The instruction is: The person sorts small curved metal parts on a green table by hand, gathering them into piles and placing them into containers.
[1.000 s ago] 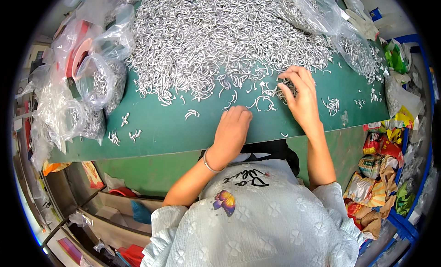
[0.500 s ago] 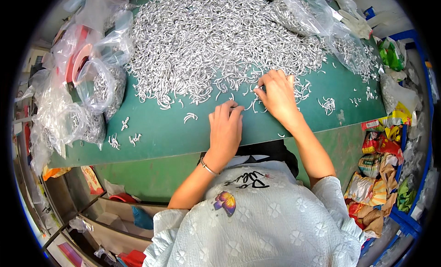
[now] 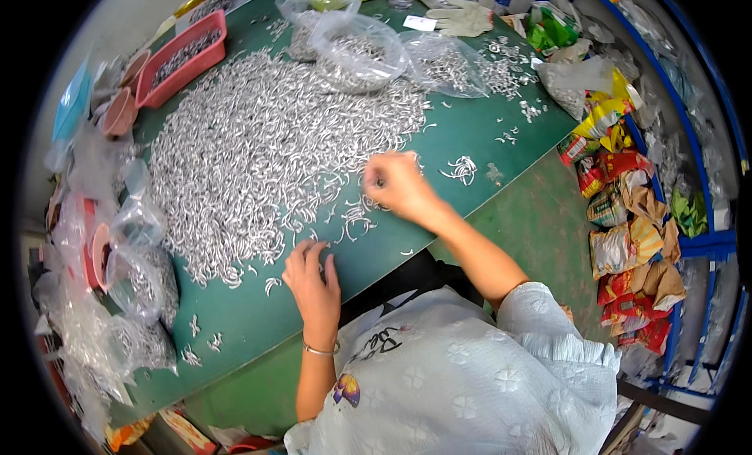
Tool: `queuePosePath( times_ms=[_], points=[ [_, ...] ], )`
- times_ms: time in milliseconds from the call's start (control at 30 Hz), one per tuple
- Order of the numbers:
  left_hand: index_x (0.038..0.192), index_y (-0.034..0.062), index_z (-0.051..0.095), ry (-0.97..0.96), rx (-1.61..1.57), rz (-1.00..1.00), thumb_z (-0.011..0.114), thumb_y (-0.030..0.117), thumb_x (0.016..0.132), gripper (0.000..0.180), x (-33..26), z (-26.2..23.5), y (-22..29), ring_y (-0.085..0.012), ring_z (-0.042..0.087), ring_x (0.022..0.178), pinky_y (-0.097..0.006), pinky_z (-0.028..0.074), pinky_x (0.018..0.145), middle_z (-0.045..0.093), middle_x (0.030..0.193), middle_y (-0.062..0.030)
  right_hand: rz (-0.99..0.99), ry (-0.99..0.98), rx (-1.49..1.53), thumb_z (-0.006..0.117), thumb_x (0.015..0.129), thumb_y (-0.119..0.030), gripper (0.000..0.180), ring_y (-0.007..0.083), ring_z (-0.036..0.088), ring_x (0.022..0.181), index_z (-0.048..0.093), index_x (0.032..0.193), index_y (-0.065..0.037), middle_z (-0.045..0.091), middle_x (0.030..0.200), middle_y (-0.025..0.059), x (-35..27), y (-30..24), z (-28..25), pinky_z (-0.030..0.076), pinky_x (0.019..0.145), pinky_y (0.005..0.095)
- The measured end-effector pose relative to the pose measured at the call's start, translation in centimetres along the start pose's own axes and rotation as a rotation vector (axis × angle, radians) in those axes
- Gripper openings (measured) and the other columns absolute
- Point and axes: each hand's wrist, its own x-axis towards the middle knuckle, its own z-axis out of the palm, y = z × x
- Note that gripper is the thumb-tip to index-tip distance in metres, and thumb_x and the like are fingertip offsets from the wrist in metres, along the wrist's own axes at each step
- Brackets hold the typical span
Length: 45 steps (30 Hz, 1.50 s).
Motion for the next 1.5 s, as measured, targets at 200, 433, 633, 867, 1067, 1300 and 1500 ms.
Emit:
queuePosePath(
  times_ms=[200,433,633,867,1067,1300,1500],
  points=[
    [0.11,0.0041,0.062,-0.011,0.04,-0.051,0.067,0.003,0.084,0.027,-0.5,-0.4,-0.6,-0.0303,0.053,0.108,-0.041,0.036,0.092,0.057,0.115,-0.0111,0.31,0.491,0.119,0.074,0.079,-0.01,0.019,0.0084,0.06,0.072,0.072,0.096,-0.003,0.067,0.079,0.0011,-2.8,13.4,-15.7,0.051,0.069,0.0251],
    [0.112,0.0019,0.06,0.017,0.103,-0.037,0.066,0.003,0.084,0.029,1.4,-0.3,-1.0,-0.0348,0.051,0.113,-0.044,0.036,0.097,0.054,0.12,-0.0165,0.483,0.637,-0.446,0.071,0.078,-0.014,0.018,0.0288,0.071,0.08,0.075,0.093,-0.003,0.073,0.085,0.0145,-2.8,26.6,-23.5,0.055,0.076,0.0361],
    [0.136,0.001,0.045,0.052,0.232,-0.037,0.074,0.015,0.081,0.064,6.0,-1.9,-3.2,-0.0429,0.039,0.13,-0.049,0.032,0.107,0.041,0.141,-0.0243,-0.005,0.502,-0.281,0.063,0.086,-0.003,0.017,0.031,0.062,0.091,0.067,0.102,0.0,0.065,0.099,0.015,1.7,10.5,-14.5,0.05,0.08,0.0371],
    [0.137,0.0082,0.05,-0.122,0.416,0.031,0.069,0.036,0.086,0.061,10.5,1.5,-4.0,-0.0424,0.033,0.135,-0.062,0.026,0.108,0.043,0.143,-0.0186,-0.505,-0.222,-0.063,0.076,0.079,-0.028,0.052,0.0306,0.047,0.126,0.06,0.123,-0.006,0.056,0.131,0.013,8.1,0.3,0.5,0.036,0.106,0.0429],
    [0.128,0.0094,0.056,-0.184,0.363,0.199,0.073,0.018,0.08,0.052,8.4,-0.3,-4.1,-0.0372,0.042,0.126,-0.051,0.034,0.106,0.051,0.13,-0.0152,-0.593,-0.361,-0.245,0.078,0.075,-0.035,0.059,0.0309,0.037,0.135,0.059,0.124,-0.009,0.048,0.14,0.0127,5.4,0.0,2.3,0.031,0.107,0.0472],
    [0.129,0.0092,0.055,-0.232,0.178,0.155,0.074,0.02,0.079,0.054,6.2,-2.5,-3.5,-0.0391,0.04,0.128,-0.052,0.034,0.106,0.047,0.135,-0.0153,-0.535,-0.415,-0.132,0.082,0.068,-0.034,0.069,0.0332,0.036,0.136,0.058,0.128,-0.011,0.045,0.142,0.0114,3.9,-0.7,-0.1,0.031,0.107,0.0479],
    [0.129,0.011,0.055,-0.231,0.358,0.135,0.076,0.023,0.079,0.056,7.6,-1.2,-4.4,-0.0424,0.035,0.132,-0.061,0.029,0.106,0.043,0.141,-0.0157,-0.592,-0.421,-0.279,0.082,0.067,-0.039,0.074,0.0358,0.033,0.138,0.054,0.129,-0.009,0.042,0.142,0.0135,5.3,-1.0,3.9,0.026,0.111,0.0522]
  ],
)
